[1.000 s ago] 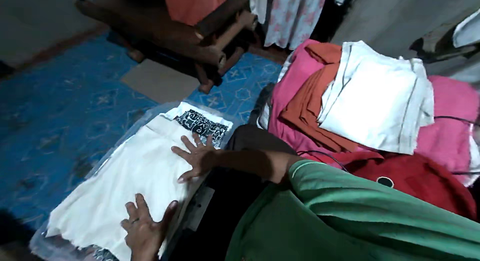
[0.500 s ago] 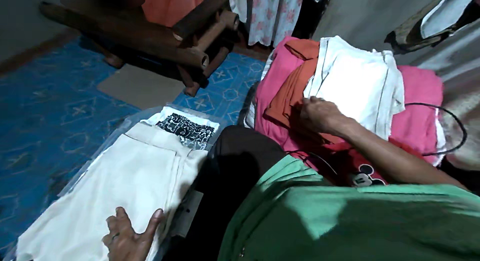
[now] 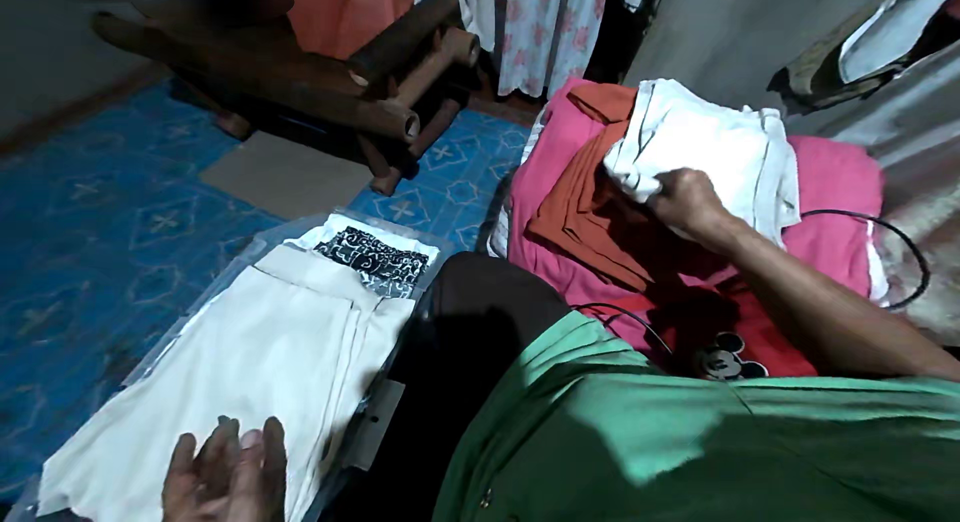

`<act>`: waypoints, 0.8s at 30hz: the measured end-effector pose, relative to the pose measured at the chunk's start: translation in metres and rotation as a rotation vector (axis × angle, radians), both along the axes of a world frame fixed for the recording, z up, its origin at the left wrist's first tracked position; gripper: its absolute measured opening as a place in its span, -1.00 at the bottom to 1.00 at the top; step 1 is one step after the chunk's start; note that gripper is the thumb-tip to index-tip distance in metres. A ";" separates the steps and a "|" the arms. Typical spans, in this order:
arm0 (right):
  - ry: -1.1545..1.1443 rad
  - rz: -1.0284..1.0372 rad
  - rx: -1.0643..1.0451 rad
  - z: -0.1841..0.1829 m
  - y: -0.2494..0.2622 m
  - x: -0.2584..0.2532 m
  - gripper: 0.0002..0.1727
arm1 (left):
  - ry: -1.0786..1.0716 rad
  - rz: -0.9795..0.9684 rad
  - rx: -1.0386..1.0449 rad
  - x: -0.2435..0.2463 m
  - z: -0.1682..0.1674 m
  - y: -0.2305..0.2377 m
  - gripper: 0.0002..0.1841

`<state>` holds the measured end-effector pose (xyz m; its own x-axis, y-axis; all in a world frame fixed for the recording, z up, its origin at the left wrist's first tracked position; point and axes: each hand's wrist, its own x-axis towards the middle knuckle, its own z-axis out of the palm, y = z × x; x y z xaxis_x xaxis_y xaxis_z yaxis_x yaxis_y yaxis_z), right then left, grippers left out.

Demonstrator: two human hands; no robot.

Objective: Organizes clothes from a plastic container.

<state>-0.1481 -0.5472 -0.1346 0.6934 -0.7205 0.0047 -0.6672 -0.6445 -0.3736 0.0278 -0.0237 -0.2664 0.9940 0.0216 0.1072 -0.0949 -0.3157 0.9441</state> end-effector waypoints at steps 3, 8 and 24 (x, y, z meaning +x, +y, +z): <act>-0.292 -0.035 0.079 0.038 -0.002 0.020 -0.85 | -0.091 -0.060 -0.266 0.002 0.006 -0.009 -0.40; -0.680 0.080 0.258 0.071 0.041 0.066 -0.94 | 0.054 -0.416 -0.561 -0.005 0.017 -0.041 -0.29; -0.270 0.746 0.394 -0.032 0.226 0.142 -0.58 | 0.557 -0.057 -0.196 -0.056 0.066 -0.133 -0.47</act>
